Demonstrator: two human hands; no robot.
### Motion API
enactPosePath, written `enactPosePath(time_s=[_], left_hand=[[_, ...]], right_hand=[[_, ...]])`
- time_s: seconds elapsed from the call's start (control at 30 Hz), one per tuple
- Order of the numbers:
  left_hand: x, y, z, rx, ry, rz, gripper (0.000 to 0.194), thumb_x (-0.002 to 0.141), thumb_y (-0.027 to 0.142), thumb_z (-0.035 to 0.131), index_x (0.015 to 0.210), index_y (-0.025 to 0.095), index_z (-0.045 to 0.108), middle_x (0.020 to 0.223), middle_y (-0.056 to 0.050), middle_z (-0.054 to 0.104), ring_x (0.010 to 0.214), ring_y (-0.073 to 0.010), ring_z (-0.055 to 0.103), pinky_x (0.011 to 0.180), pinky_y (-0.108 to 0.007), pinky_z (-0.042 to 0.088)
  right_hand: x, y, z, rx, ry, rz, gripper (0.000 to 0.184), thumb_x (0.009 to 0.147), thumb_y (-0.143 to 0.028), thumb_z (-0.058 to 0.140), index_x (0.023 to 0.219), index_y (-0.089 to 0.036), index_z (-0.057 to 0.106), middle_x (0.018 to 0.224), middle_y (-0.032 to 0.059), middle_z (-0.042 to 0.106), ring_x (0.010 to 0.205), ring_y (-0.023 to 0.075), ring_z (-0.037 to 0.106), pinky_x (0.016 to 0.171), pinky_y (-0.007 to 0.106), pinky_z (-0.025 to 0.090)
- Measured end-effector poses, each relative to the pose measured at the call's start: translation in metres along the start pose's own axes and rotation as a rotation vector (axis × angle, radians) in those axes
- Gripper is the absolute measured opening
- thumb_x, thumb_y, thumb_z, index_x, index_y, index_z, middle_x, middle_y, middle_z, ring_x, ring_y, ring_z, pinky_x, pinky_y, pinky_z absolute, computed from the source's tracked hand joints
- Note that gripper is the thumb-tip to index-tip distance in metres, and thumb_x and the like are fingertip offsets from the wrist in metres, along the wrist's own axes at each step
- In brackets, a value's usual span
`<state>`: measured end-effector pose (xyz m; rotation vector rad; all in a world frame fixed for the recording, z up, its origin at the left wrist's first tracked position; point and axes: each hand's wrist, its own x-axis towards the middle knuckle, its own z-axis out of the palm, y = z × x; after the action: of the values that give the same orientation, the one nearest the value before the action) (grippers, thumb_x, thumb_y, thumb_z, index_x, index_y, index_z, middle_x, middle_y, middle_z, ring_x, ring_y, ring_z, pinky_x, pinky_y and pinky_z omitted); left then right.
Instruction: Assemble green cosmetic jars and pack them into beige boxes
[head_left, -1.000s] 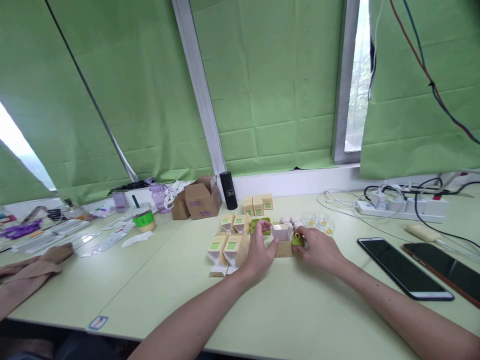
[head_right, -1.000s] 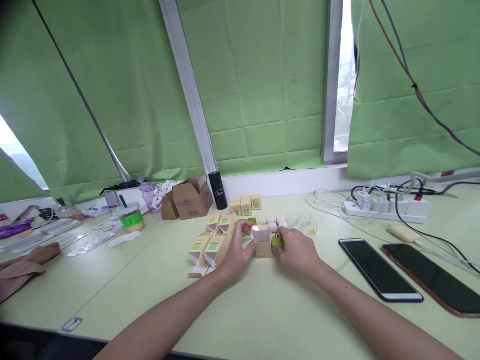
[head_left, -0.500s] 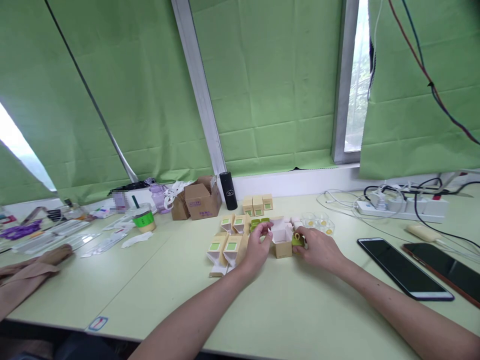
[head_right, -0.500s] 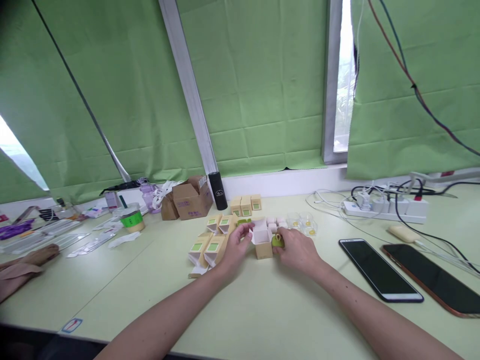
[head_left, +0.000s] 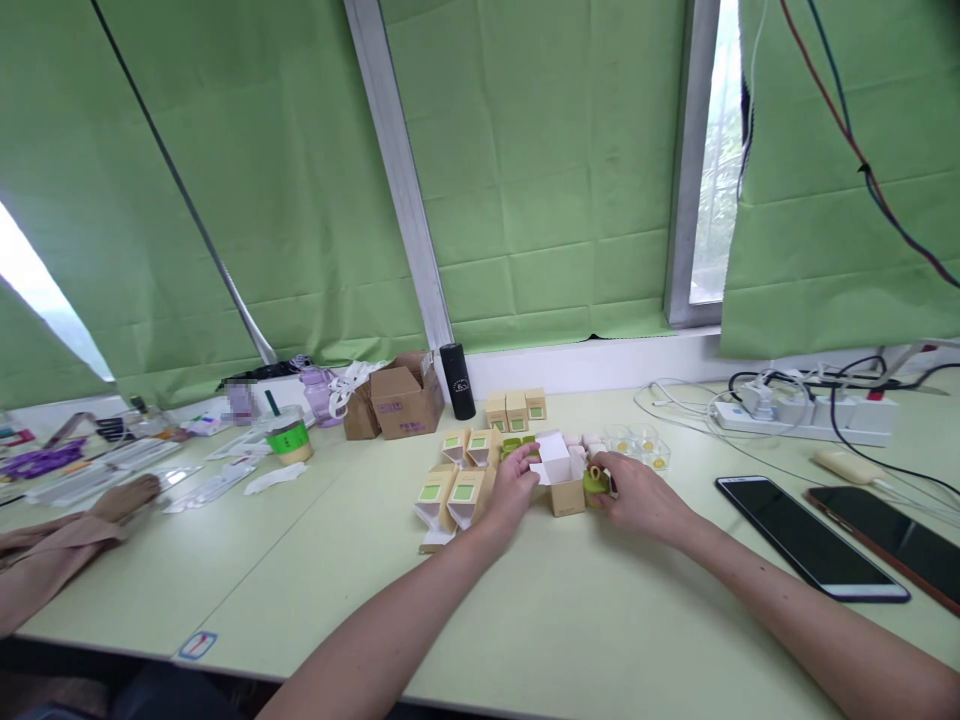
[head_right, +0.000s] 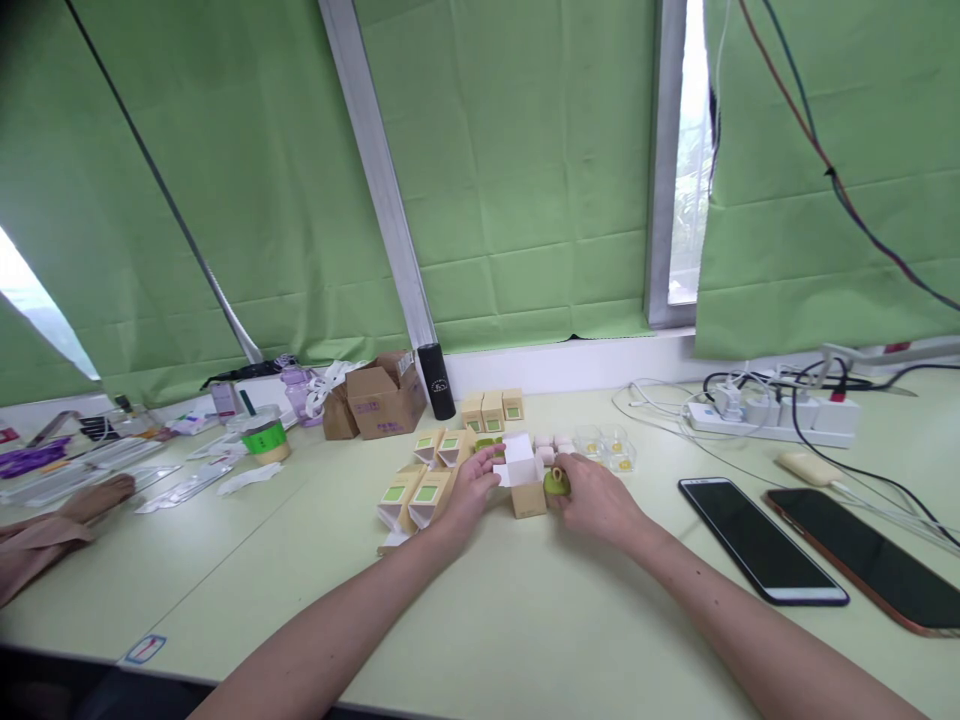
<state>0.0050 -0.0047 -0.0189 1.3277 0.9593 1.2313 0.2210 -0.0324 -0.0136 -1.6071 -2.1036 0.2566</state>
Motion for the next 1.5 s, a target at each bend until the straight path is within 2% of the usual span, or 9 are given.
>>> enactPosePath(time_s=[0.17,0.27,0.5,0.63,0.73,0.9,1.03,1.2,1.5], left_hand=[[-0.001,0.0,-0.002,0.016,-0.003,-0.013,0.06,0.069,0.006,0.056,0.128,0.015,0.063,0.109,-0.01,0.076,0.097,-0.0223,0.071,0.082,-0.032,0.055],[0.0,0.001,-0.002,0.021,-0.006,-0.013,0.061,0.067,0.005,0.056,0.128,0.014,0.064,0.106,-0.01,0.077,0.094,-0.022,0.071,0.081,-0.033,0.054],[-0.002,0.005,-0.001,-0.01,-0.02,-0.005,0.06,0.065,0.005,0.057,0.123,0.013,0.066,0.102,-0.011,0.078,0.093,-0.0233,0.072,0.085,-0.035,0.054],[-0.004,0.006,-0.001,0.001,-0.051,0.005,0.06,0.065,0.006,0.058,0.124,0.012,0.066,0.105,-0.013,0.077,0.094,-0.0239,0.072,0.084,-0.035,0.054],[-0.007,0.008,0.001,-0.011,-0.085,0.004,0.061,0.064,0.007,0.058,0.124,0.012,0.065,0.107,-0.014,0.077,0.096,-0.0254,0.072,0.083,-0.035,0.054],[-0.011,0.008,0.002,-0.008,-0.123,0.034,0.061,0.064,0.008,0.058,0.124,0.012,0.066,0.112,-0.015,0.076,0.104,-0.0269,0.071,0.085,-0.035,0.054],[-0.011,0.004,0.0,-0.007,-0.124,0.038,0.063,0.065,0.007,0.059,0.127,0.013,0.065,0.118,-0.015,0.074,0.108,-0.0271,0.07,0.085,-0.034,0.054],[-0.01,0.002,0.0,0.002,-0.13,0.027,0.064,0.065,0.007,0.058,0.128,0.011,0.064,0.113,-0.015,0.075,0.093,-0.0233,0.072,0.084,-0.033,0.054],[-0.01,0.006,0.002,-0.029,-0.131,0.016,0.062,0.063,0.008,0.057,0.125,0.009,0.065,0.106,-0.013,0.076,0.079,-0.0182,0.069,0.079,-0.032,0.052]], right_hand=[[0.0,0.0,-0.003,0.023,-0.002,-0.013,0.025,0.081,-0.014,0.063,0.105,-0.02,0.064,0.099,0.0062,0.073,0.082,0.0214,0.067,0.069,0.028,0.041],[0.002,0.004,-0.004,0.038,0.054,-0.004,0.024,0.082,-0.015,0.063,0.105,-0.021,0.065,0.094,0.0053,0.073,0.083,0.0225,0.068,0.071,0.03,0.044],[0.006,0.011,-0.008,0.386,0.471,-0.034,0.035,0.089,-0.033,0.064,0.122,-0.023,0.06,0.117,0.0098,0.071,0.098,0.0255,0.069,0.071,0.035,0.058],[0.002,0.002,-0.013,0.54,0.593,-0.104,0.042,0.092,-0.043,0.065,0.128,-0.024,0.06,0.117,0.0098,0.071,0.104,0.0266,0.067,0.073,0.037,0.062],[-0.002,-0.005,-0.013,0.63,0.57,-0.177,0.042,0.094,-0.045,0.063,0.132,-0.026,0.058,0.122,0.0103,0.068,0.108,0.0266,0.066,0.072,0.037,0.063],[-0.007,-0.014,-0.009,0.654,0.432,-0.263,0.04,0.1,-0.041,0.058,0.137,-0.028,0.055,0.127,0.0105,0.066,0.106,0.025,0.066,0.067,0.033,0.063],[-0.008,-0.013,-0.005,0.547,0.395,-0.328,0.038,0.101,-0.038,0.056,0.138,-0.028,0.053,0.13,0.0105,0.066,0.103,0.0242,0.068,0.066,0.032,0.061],[-0.005,-0.005,-0.004,0.4,0.404,-0.364,0.038,0.102,-0.038,0.052,0.139,-0.028,0.049,0.134,0.0114,0.065,0.091,0.0227,0.07,0.062,0.033,0.059],[-0.007,-0.002,-0.005,0.174,0.359,-0.398,0.034,0.104,-0.034,0.045,0.137,-0.026,0.047,0.118,0.008,0.072,0.079,0.021,0.071,0.068,0.035,0.054]])
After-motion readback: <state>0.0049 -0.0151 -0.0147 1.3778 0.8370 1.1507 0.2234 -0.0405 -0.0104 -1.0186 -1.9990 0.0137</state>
